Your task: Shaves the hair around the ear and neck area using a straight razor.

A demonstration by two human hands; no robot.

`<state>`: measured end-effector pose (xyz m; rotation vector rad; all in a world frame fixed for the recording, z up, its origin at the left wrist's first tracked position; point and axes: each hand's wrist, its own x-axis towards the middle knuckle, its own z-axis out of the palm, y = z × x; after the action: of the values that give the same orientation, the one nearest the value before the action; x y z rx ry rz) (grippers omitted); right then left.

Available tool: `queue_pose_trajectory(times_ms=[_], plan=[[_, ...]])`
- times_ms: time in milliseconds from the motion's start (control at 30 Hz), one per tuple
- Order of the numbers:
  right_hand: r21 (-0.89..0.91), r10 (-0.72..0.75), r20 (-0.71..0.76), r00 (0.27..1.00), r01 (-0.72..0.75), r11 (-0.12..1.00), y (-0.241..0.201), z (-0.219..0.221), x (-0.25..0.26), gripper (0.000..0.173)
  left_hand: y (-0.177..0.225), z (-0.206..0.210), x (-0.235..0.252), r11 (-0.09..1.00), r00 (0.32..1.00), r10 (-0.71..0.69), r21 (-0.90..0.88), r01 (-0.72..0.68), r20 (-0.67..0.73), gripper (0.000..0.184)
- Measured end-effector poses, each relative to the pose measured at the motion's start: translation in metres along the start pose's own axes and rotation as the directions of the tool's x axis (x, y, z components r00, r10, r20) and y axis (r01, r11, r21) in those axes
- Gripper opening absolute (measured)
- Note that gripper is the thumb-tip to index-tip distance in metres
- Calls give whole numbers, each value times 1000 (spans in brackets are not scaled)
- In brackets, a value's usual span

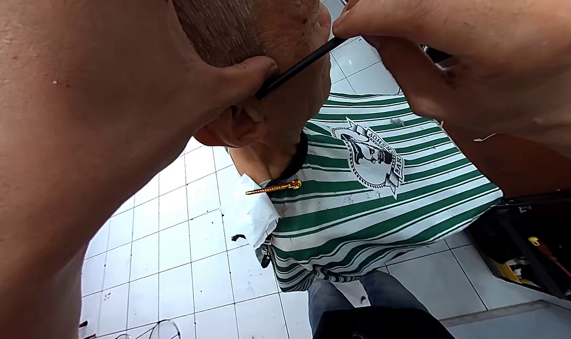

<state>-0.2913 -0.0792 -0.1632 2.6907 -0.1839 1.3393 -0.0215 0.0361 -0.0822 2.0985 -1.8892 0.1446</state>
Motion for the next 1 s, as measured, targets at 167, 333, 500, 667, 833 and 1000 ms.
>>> queue_pose_trajectory(times_ms=[167, 333, 500, 667, 833, 1000], plan=[[-60, -12, 11, 1000, 13, 998, -15, 0, 2, 23, -4, -15, 5, 988, 966, -106, -89, 130, 235, 29], [-44, 12, 2, 1000, -12, 999, -14, 2, 0, 22, -2, 0, 1, 1000, 1000, 5, 14, -5, 4, 56], [-62, 32, -3, 999, -32, 998, -15, 1, -2, 22, -4, 1, 1, 999, 1000, 8, 32, -8, -13, 52], [-58, -9, -6, 1000, 9, 998, -17, 4, -2, 24, -4, 0, -2, 996, 999, 34, -85, -31, 35, 37], [-69, 25, -20, 999, -27, 997, -17, 4, -2, 22, -5, 0, -2, 996, 998, 42, -75, -39, 38, 34], [63, -23, -32, 999, 25, 998, 6, 10, -15, 24, -2, -2, -2, 991, 997, 38, -128, -28, 72, 35]])
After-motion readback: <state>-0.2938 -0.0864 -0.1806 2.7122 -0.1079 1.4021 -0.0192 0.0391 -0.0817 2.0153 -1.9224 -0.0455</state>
